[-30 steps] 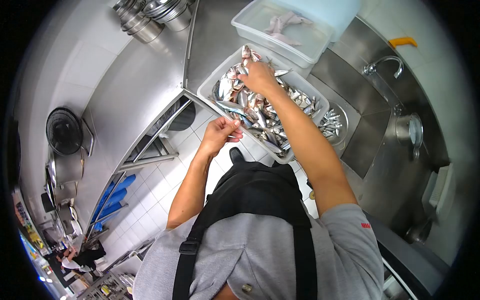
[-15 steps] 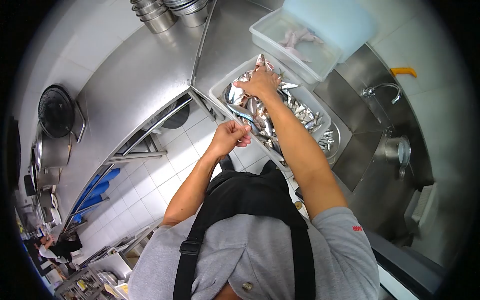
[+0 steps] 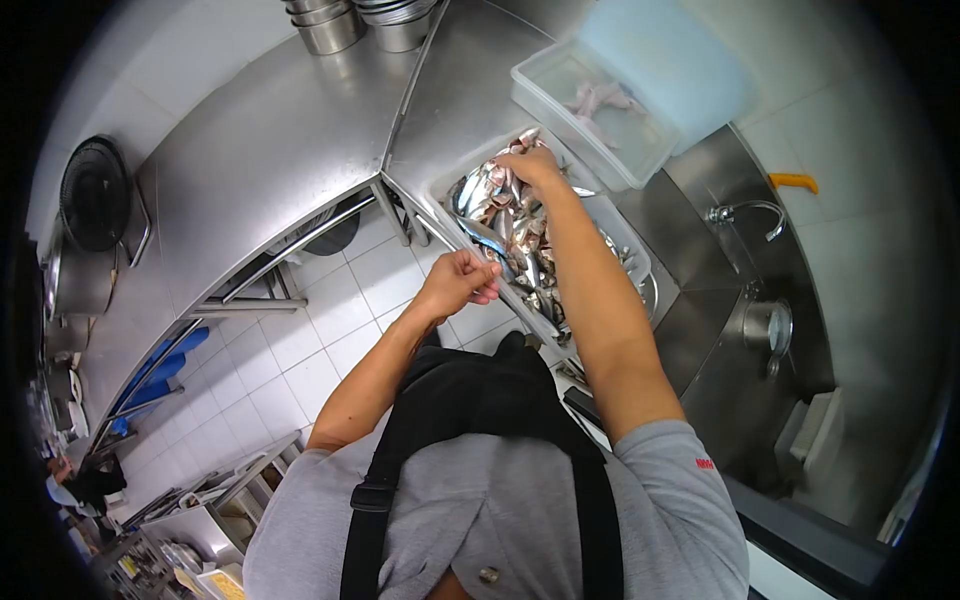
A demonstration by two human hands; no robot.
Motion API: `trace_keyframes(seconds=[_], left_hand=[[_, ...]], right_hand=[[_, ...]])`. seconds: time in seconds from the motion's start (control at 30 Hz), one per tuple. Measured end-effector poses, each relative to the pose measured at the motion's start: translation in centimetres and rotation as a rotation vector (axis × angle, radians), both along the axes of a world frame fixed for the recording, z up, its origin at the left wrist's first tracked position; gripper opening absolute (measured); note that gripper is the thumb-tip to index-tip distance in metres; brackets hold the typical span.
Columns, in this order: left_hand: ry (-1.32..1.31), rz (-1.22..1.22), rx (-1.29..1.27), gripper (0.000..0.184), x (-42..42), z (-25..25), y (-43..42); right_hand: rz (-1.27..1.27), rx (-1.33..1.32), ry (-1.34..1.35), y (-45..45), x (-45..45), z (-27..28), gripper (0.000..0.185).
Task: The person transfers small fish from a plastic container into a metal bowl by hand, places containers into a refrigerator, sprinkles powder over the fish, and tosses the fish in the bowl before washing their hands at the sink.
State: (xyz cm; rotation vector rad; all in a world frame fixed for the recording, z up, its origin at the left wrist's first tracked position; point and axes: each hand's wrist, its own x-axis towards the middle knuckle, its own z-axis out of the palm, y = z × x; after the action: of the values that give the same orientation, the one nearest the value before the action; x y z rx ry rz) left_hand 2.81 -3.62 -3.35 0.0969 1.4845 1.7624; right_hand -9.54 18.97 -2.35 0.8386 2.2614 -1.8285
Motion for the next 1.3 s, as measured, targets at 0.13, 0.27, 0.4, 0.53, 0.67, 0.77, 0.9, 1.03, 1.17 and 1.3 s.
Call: trace_keyframes(seconds=[0.13,0.27,0.4,0.53,0.67,0.77,0.9,1.03,1.17,1.3], left_hand=[[0.003,-0.008,-0.015,0.032,-0.1,0.4,-0.1],[0.005,-0.018,-0.018,0.032,-0.2,0.3,0.0],[0.009,-0.025,-0.013,0.032,-0.3,0.4,0.0],[0.007,-0.024,-0.016,0.033,-0.3,0.3,0.0],[0.005,-0.023,-0.021,0.033,-0.3,0.3,0.1],[0.001,-0.023,-0.013,0.033,-0.3,0.1,0.1],[-0.003,-0.023,-0.007,0.033,-0.3,0.1,0.1],[0.006,-0.031,-0.016,0.030,-0.2,-0.2,0.0],[0.016,-0.033,-0.020,0.030,-0.3,-0.2,0.1],[0.012,-0.034,-0.023,0.030,-0.3,-0.3,0.1]], right_hand=[[0.071,0.086,-0.184,1.6,-0.3,0.8,0.024],[0.050,-0.032,-0.159,0.4,-0.5,1.6,0.026],[0.089,-0.053,-0.114,-0.5,-1.4,-0.2,0.038],[0.085,0.005,-0.070,-1.3,-0.9,-0.2,0.041],[-0.002,0.033,-0.014,-1.7,-1.6,-2.3,0.036],[-0.069,-0.024,0.047,-2.1,-1.5,-3.0,0.034],[-0.152,0.076,0.089,-2.4,-1.7,-4.5,0.033],[-0.253,0.243,0.116,-3.7,-1.3,-4.9,0.056],[-0.252,0.186,0.156,-4.8,0.0,-3.5,0.076],[-0.213,0.193,0.170,-4.6,0.4,-3.5,0.084]])
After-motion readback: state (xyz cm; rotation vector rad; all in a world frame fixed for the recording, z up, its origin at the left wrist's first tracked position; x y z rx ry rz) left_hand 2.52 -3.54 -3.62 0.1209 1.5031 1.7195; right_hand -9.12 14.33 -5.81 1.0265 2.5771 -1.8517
